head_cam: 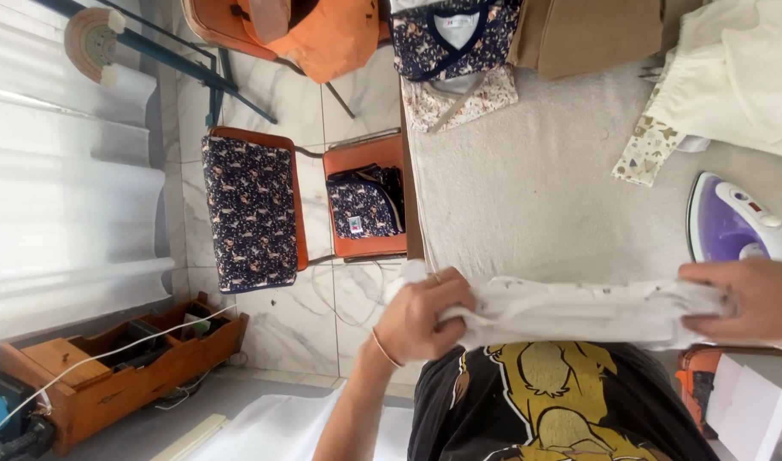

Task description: Ironing baby onesies with a steam iron and folding them neatly on a workspace table.

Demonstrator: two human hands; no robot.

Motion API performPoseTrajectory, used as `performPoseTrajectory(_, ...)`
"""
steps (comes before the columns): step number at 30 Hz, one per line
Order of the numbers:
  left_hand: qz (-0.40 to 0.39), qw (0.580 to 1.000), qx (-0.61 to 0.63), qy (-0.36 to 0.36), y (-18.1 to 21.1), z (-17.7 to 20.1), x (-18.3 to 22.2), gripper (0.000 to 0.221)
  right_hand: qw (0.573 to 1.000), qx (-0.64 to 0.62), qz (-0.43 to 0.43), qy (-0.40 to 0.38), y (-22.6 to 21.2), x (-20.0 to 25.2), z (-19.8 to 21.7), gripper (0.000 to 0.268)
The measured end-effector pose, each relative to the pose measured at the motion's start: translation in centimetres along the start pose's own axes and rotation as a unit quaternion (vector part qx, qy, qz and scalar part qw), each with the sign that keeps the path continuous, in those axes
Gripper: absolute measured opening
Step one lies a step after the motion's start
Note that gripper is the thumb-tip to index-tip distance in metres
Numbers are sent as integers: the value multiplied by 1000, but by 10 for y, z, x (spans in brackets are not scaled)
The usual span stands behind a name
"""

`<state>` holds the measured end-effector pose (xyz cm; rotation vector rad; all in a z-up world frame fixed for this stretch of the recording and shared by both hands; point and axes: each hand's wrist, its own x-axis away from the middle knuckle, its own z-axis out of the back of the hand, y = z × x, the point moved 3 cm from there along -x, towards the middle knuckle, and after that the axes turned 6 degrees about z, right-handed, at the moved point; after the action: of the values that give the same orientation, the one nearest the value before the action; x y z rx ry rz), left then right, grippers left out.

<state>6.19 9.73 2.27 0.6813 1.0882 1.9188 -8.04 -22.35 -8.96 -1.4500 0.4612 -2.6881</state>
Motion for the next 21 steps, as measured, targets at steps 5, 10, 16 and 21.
performPoseTrajectory(5, 16, 995, -85, 49, -47, 15, -45, 15, 951, -281, -117, 48, 9, -22, 82, 83)
performPoseTrajectory(10, 200, 974, -109, -1, -160, 1, -119, 14, 959, -239, -119, 96, 17, -97, 128, 74)
performPoseTrajectory(16, 157, 920, -288, 215, -184, -50, -143, 33, 911, -185, -19, 367, 62, -156, 95, 47)
performPoseTrajectory(21, -1, 946, -303, 116, -131, -159, -122, 21, 787, 0, -19, 617, 89, -77, -6, 16)
